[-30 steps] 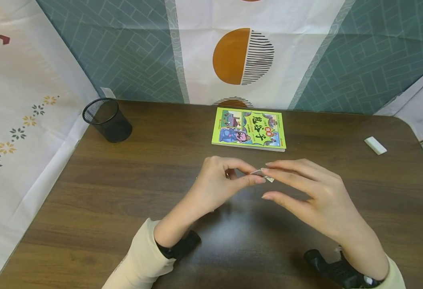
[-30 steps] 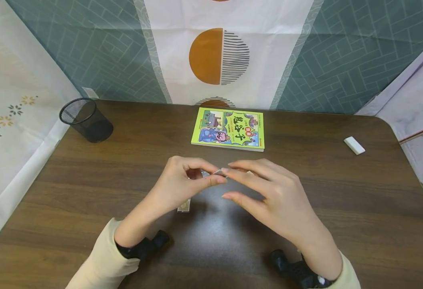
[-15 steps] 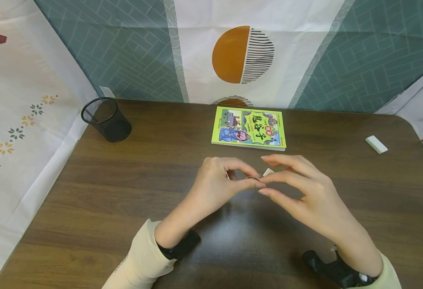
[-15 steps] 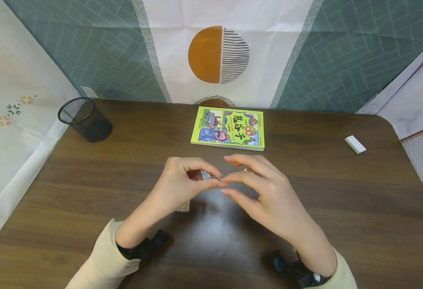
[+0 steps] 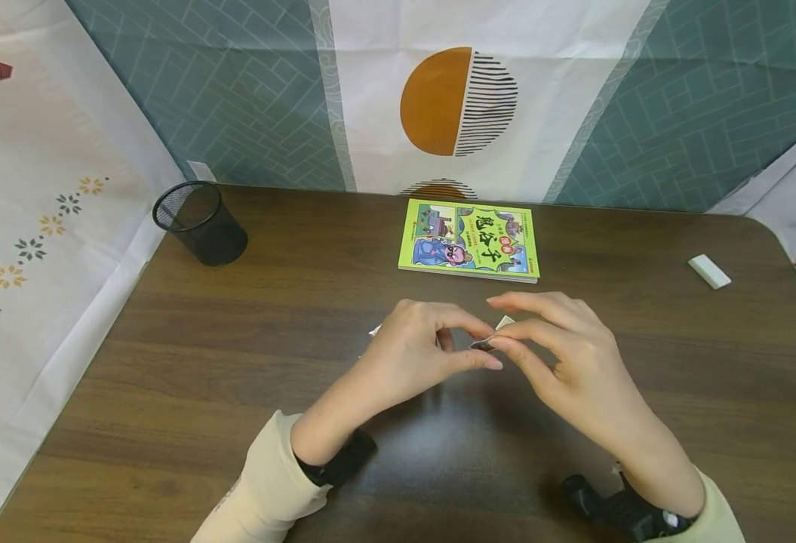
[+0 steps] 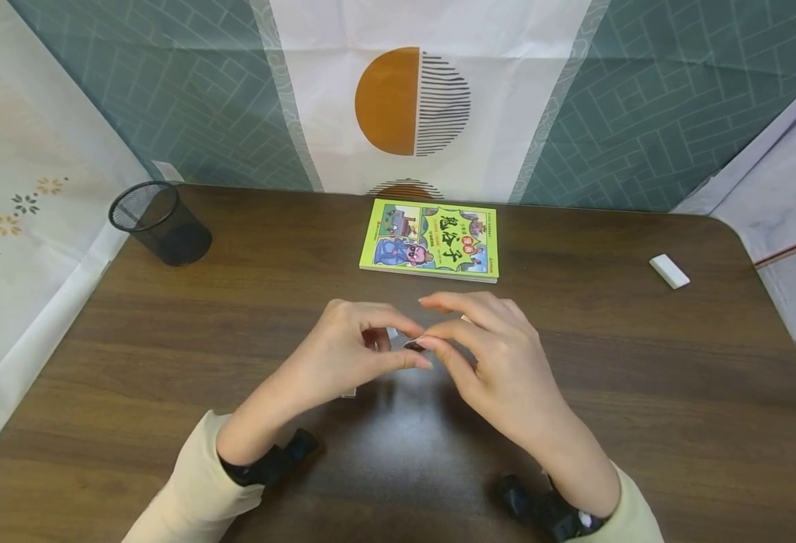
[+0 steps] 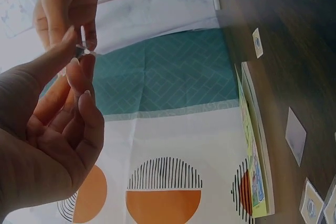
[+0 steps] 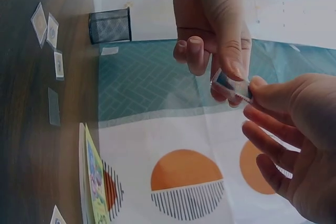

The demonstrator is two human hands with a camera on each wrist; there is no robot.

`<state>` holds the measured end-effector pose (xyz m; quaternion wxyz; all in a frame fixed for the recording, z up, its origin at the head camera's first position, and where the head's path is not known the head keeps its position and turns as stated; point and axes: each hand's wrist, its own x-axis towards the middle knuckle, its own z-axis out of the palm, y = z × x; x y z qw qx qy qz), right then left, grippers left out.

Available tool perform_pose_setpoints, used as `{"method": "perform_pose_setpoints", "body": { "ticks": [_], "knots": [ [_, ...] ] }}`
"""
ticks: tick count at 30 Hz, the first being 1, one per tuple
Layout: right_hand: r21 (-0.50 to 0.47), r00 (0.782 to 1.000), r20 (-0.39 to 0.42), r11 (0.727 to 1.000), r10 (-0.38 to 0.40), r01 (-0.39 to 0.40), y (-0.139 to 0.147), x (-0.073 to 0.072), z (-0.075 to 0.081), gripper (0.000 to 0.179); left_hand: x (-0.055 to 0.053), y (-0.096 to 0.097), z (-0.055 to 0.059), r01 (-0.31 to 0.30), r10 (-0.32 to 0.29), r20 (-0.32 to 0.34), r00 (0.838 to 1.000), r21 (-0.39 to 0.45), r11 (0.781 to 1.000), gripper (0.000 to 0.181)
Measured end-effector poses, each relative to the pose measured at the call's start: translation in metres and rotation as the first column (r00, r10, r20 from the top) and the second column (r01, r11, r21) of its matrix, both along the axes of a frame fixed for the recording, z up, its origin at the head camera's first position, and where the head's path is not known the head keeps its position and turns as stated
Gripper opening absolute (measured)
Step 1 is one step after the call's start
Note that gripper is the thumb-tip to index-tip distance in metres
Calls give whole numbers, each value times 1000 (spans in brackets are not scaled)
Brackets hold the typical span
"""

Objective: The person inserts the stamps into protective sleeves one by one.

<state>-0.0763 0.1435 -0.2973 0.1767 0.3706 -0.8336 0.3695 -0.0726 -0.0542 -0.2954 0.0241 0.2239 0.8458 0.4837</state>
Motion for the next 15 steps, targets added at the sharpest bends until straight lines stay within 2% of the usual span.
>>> {"method": "perform_pose_setpoints", "body": {
  "ticks": [5, 9, 13, 15],
  "knots": [
    [-37, 1000, 14, 999, -24, 25, 2, 1, 0, 18, 0, 0, 2, 6, -5, 18, 1000, -15, 1000, 19],
    [-69, 999, 26, 997, -25, 27, 4, 0, 2, 19, -2, -1, 1, 1, -1, 40, 999, -6, 1000, 15],
    [-76, 999, 44, 997, -21, 24, 8, -1, 5, 20, -8, -4, -4, 1, -6, 112, 994, 45, 999, 12],
    [-69, 999, 30, 997, -26, 28, 13, -3, 8, 19, -13, -5, -6, 30, -44, 169, 985, 83, 996, 13]
  ]
}}
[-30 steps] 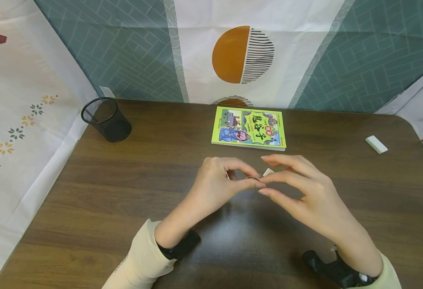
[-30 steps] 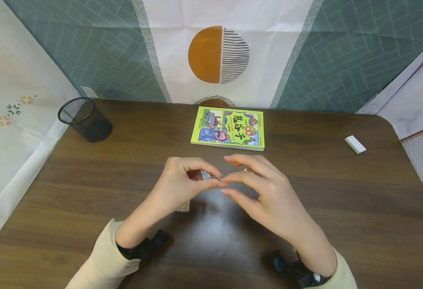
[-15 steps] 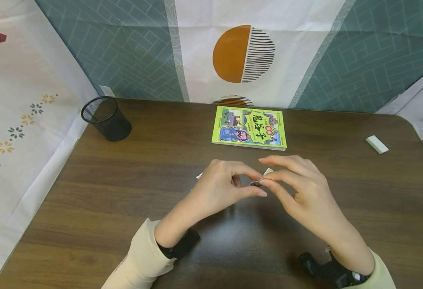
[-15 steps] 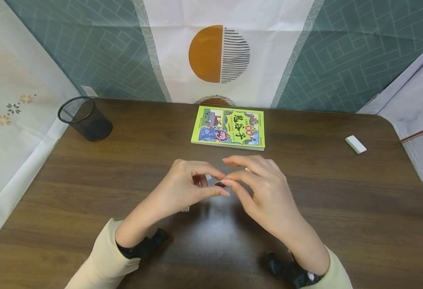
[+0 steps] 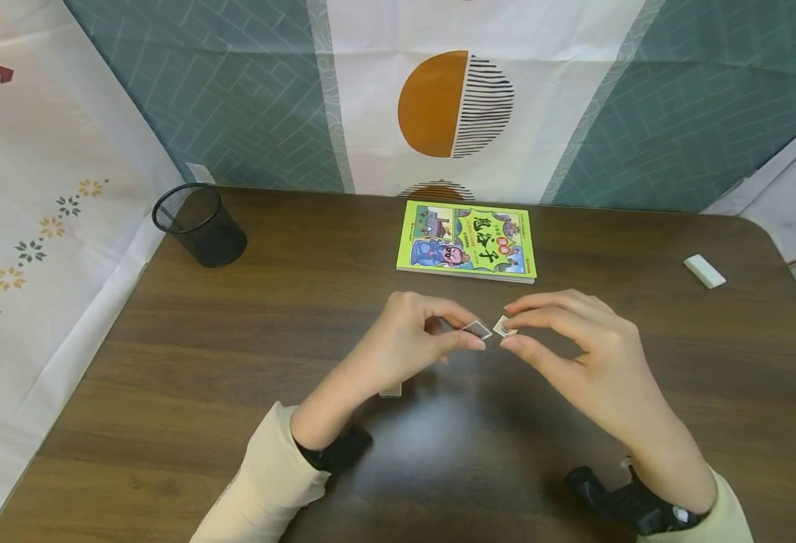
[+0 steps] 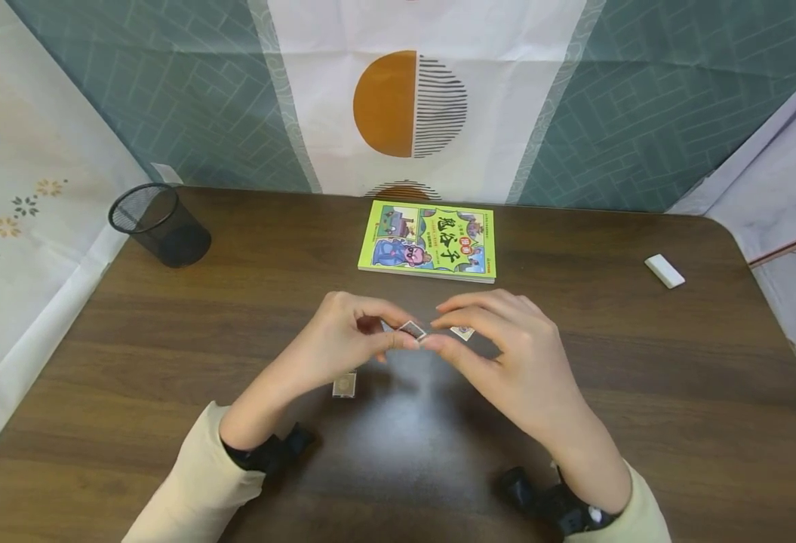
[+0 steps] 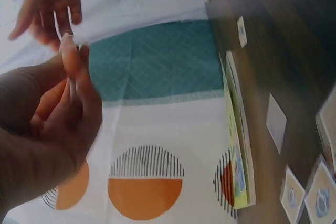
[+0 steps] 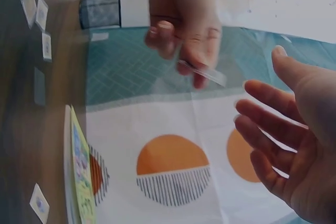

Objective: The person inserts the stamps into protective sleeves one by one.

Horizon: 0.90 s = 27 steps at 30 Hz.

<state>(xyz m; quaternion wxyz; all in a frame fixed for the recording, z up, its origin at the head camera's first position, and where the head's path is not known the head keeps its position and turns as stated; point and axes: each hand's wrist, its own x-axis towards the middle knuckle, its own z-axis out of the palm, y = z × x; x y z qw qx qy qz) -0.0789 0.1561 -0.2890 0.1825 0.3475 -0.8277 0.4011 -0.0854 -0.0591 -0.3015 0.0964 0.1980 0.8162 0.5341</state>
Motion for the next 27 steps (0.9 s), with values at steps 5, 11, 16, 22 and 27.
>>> {"method": "perform_pose_setpoints", "body": {
  "ticks": [5, 11, 16, 22, 27],
  "knots": [
    [-25, 997, -75, 1000, -20, 18, 11, -6, 7, 19, -8, -6, -1, 88, -87, 52, 995, -17, 996, 19],
    [-141, 992, -101, 988, -81, 66, 16, -8, 6, 23, -7, -20, -20, 51, -36, 113, 993, -137, 989, 43],
    [-138, 988, -102, 985, -117, 102, 13, -11, 1, 18, 0, -27, -37, 47, 4, 151, 988, -331, 943, 38],
    [-94, 987, -105, 989, -120, 110, 16, -12, 0, 16, 5, -22, -49, 24, 16, 79, 997, -488, 873, 27],
    [-31, 989, -145, 999, -35, 31, 15, -13, 1, 23, 11, -14, -55, -57, 77, 9, 997, -583, 810, 53]
  ]
}}
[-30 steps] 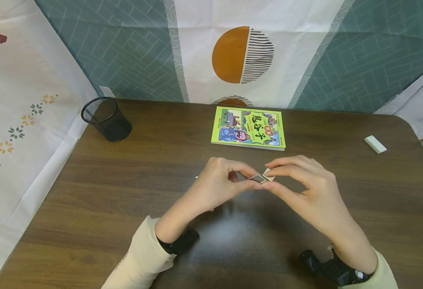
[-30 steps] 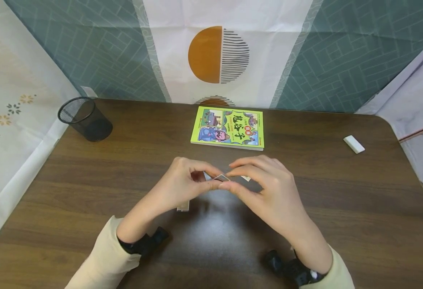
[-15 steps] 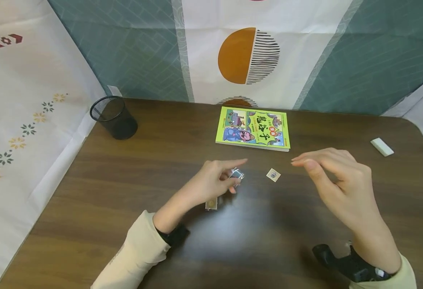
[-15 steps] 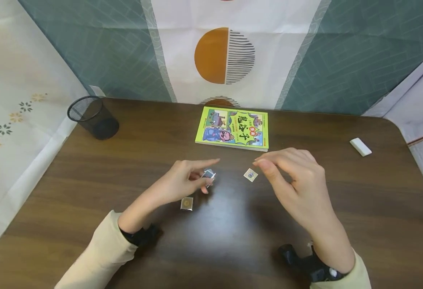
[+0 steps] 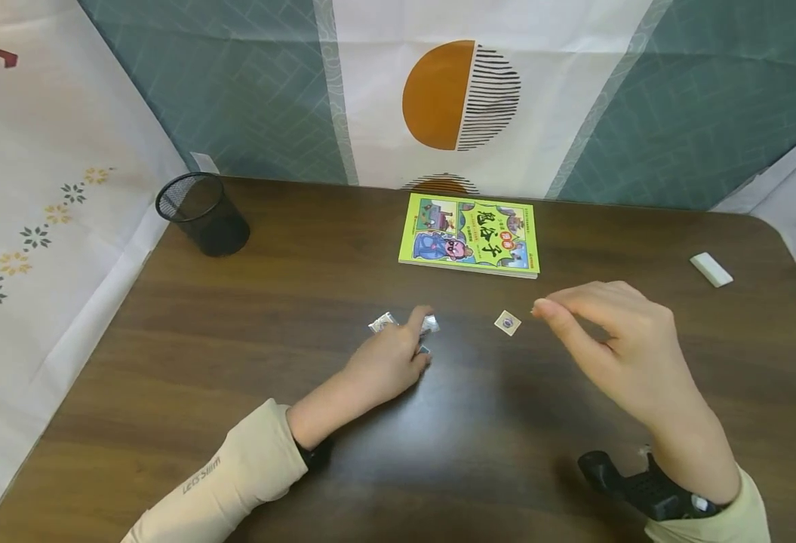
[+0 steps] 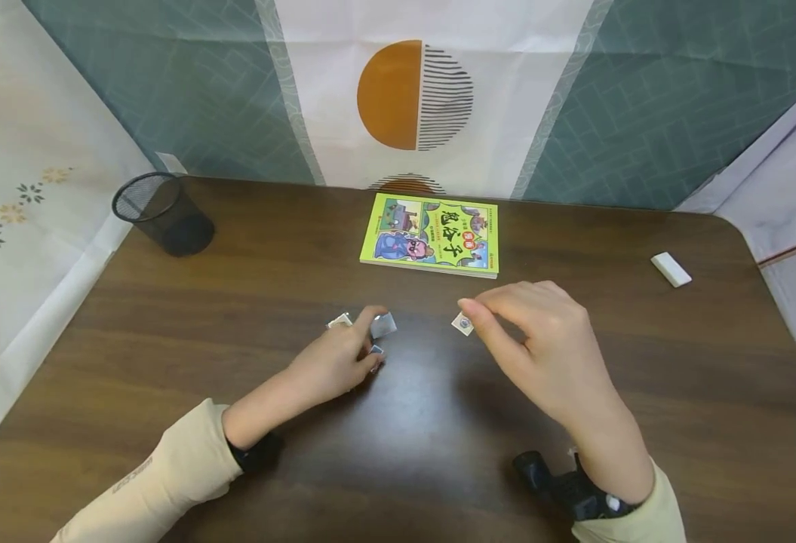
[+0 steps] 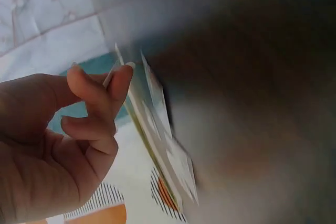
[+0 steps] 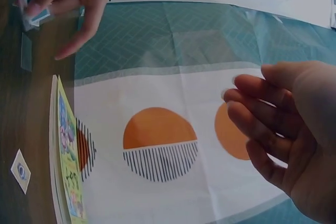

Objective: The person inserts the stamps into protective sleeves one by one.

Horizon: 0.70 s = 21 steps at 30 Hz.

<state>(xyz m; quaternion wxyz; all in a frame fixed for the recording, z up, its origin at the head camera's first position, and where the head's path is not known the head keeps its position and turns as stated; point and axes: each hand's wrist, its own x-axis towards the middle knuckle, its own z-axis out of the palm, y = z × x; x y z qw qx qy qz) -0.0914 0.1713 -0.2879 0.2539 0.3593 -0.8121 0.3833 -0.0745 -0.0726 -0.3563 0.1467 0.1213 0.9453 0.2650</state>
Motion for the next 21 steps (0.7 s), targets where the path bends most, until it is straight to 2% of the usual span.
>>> {"method": "perform_pose_setpoints", "body": {
  "ticks": [5, 9, 11, 13, 17, 21],
  "knots": [
    [71, 994, -63, 994, 89, -85, -4, 0, 2, 35, 0, 5, -1, -3, 3, 20, 1000, -19, 1000, 52],
    [104, 994, -62, 991, 88, -82, -5, 2, 2, 37, -1, 7, -5, -15, 16, 23, 1000, -53, 999, 48],
    [108, 995, -59, 992, 78, -72, -4, 2, 1, 38, -2, 9, -7, -15, 17, 11, 1000, -109, 994, 46],
    [113, 996, -55, 991, 75, -68, -3, 2, 1, 38, -2, 13, -10, -10, 6, -23, 1000, -193, 981, 40],
    [128, 995, -54, 989, 83, -76, -2, 1, 0, 37, -3, 20, -12, -8, -22, -85, 996, -339, 941, 37],
    [144, 995, -61, 987, 82, -73, -1, 0, 1, 37, -4, 24, -12, -22, -22, -110, 994, -382, 924, 39]
  ]
}}
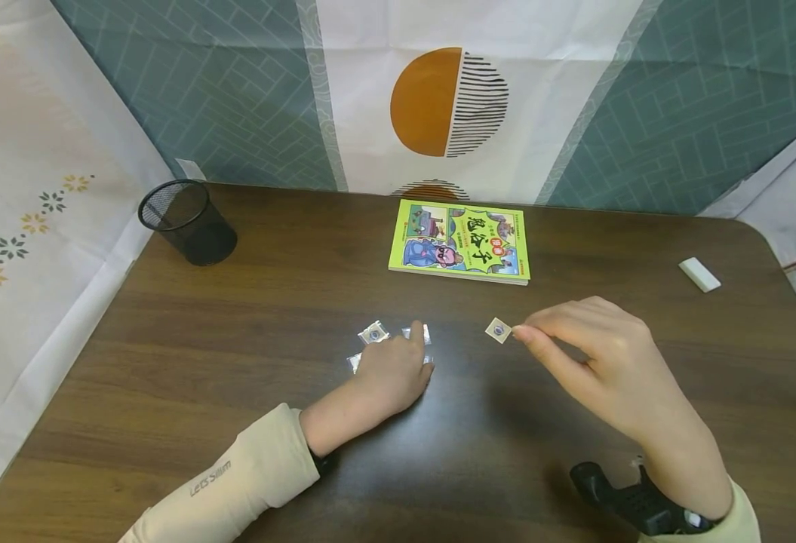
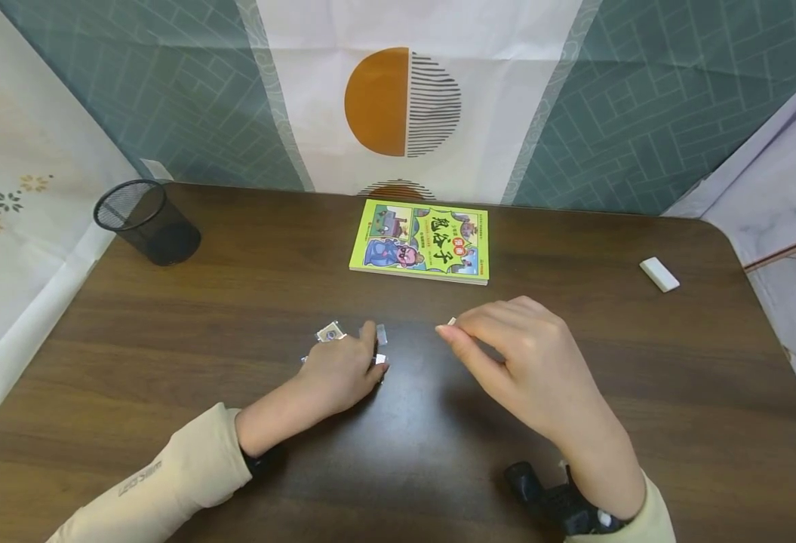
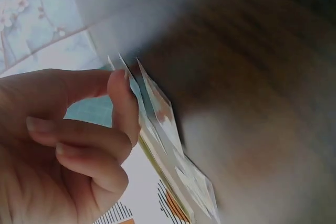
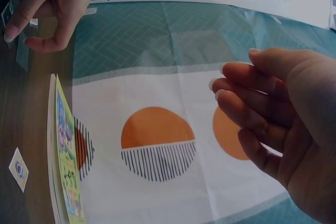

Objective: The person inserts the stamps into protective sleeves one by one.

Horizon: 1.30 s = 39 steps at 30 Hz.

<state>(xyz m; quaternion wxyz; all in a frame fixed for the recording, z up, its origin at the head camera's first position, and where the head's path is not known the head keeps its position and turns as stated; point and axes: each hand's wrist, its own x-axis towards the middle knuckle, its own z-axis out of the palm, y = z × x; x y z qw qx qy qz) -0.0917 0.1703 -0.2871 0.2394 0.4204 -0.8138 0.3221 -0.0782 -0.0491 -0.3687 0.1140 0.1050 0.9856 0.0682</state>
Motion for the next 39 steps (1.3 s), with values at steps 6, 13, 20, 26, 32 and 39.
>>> {"method": "perform_pose_setpoints", "body": {
  "ticks": [6, 13, 20, 26, 32, 39],
  "knots": [
    [25, 1000, 2, 1000, -20, 20, 1, 1, 0, 40, -4, -10, 13, -14, 13, 54, 998, 17, 1000, 42],
    [8, 999, 0, 999, -40, 40, 4, 0, -1, 44, -29, -35, 35, -94, 76, 165, 983, 110, 989, 49],
    [98, 990, 128, 994, -66, 54, 13, -7, -4, 20, -55, -39, 33, -70, 25, 249, 968, 173, 982, 31],
    [400, 925, 316, 914, -210, 70, 21, -18, -19, 15, -72, -19, 25, -32, -13, 212, 977, 205, 978, 39],
    [466, 865, 443, 885, -237, 4, 22, -22, -27, 19, -77, -5, 17, -4, -13, 238, 971, 71, 997, 39],
    [462, 871, 436, 887, -227, -1, 21, -24, -26, 19, -75, -6, 16, 28, -28, 220, 975, 1, 1000, 29]
  ]
}}
